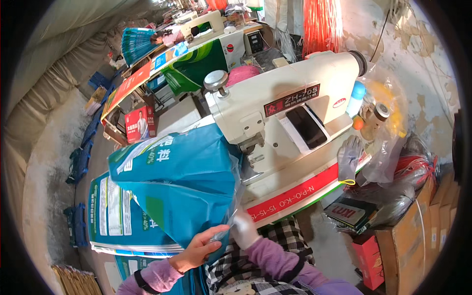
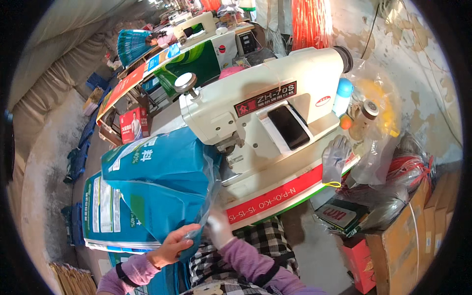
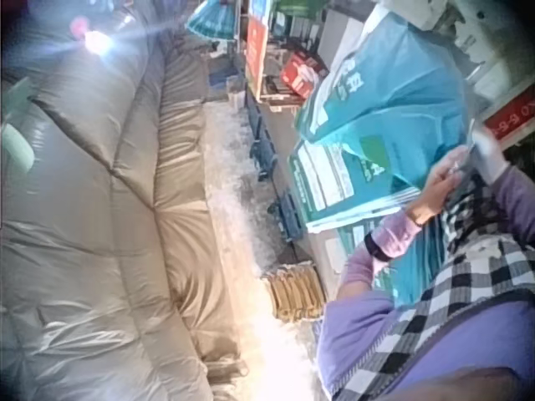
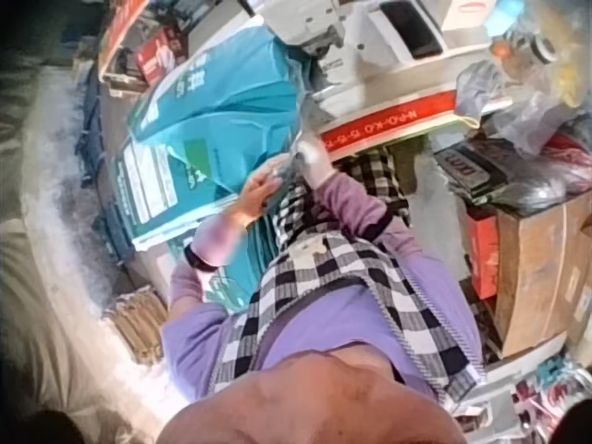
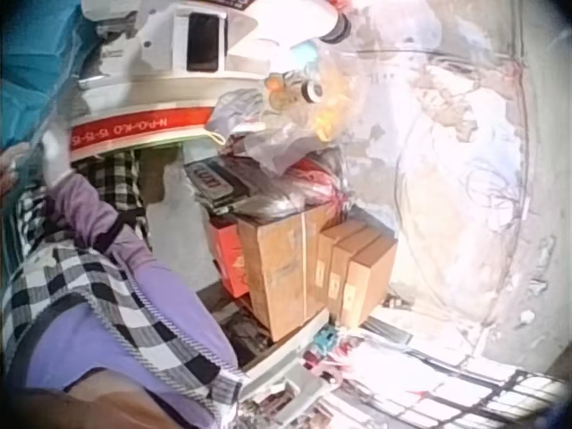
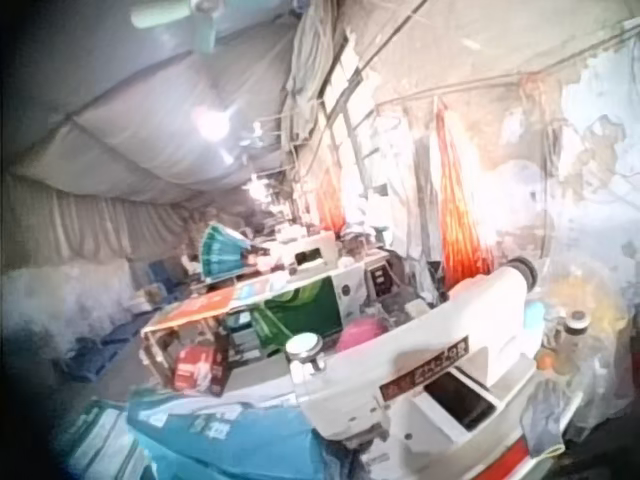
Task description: The worker is sewing the edges of large plastic industrial bags using a heavy-duty sewing machine and stacking them.
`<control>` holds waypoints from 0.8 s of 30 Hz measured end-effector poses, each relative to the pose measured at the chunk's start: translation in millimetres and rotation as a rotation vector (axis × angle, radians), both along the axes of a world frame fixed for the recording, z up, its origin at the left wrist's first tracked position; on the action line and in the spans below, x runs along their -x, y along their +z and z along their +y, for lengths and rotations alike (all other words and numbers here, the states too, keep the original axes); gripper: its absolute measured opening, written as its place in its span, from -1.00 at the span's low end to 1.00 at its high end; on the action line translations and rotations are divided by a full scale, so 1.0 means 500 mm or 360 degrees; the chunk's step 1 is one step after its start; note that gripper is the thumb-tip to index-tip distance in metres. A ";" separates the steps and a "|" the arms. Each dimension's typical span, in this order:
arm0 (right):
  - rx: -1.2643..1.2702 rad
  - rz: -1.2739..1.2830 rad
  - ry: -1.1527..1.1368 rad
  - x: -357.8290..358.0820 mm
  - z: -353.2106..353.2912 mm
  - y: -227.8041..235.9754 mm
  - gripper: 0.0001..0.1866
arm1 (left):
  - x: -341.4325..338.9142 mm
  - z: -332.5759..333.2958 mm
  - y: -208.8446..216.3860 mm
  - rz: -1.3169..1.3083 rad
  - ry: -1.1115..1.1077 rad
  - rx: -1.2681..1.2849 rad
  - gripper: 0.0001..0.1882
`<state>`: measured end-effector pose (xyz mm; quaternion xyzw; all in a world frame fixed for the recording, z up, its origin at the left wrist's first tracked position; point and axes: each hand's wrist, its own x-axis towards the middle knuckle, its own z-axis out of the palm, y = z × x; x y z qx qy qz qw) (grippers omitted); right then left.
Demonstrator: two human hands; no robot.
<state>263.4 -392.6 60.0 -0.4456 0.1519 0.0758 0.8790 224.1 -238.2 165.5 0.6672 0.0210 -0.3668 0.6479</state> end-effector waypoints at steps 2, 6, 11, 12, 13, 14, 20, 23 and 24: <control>-0.1110 0.0115 0.0122 0.013 -0.059 0.029 -0.49 | 0.012 -0.047 -0.002 0.0216 0.0030 0.0132 -0.45; -0.0368 -0.0053 0.0085 0.026 -0.071 0.032 -0.50 | -0.011 -0.077 -0.026 0.0002 -0.0021 0.0299 -0.46; -0.0750 0.0278 0.0087 0.085 -0.073 0.049 -0.44 | -0.089 -0.070 0.044 0.0535 -0.0303 -0.0066 -0.56; -0.0800 0.0231 0.0057 0.093 -0.060 0.051 -0.44 | -0.101 -0.062 0.048 0.0453 -0.0678 -0.0210 -0.68; -0.0820 0.0235 0.0048 0.095 -0.057 0.053 -0.44 | -0.118 -0.071 0.059 0.0371 -0.1062 -0.0348 -0.79; -0.0928 0.0254 0.0066 0.096 -0.056 0.059 -0.44 | -0.131 -0.087 0.083 0.0123 -0.1213 -0.0497 -0.94; 0.0235 -0.0243 0.0210 0.116 -0.017 0.017 -0.63 | -0.188 -0.242 0.155 -0.2582 -0.1861 -0.0634 -0.88; 0.0710 -0.0114 0.0437 0.138 -0.032 0.023 -0.64 | -0.193 -0.263 0.139 -0.2375 -0.2086 -0.0603 -0.86; 0.0944 -0.0612 0.0129 0.175 -0.051 -0.020 -0.53 | -0.179 -0.242 0.105 -0.2234 -0.2177 -0.0640 -0.90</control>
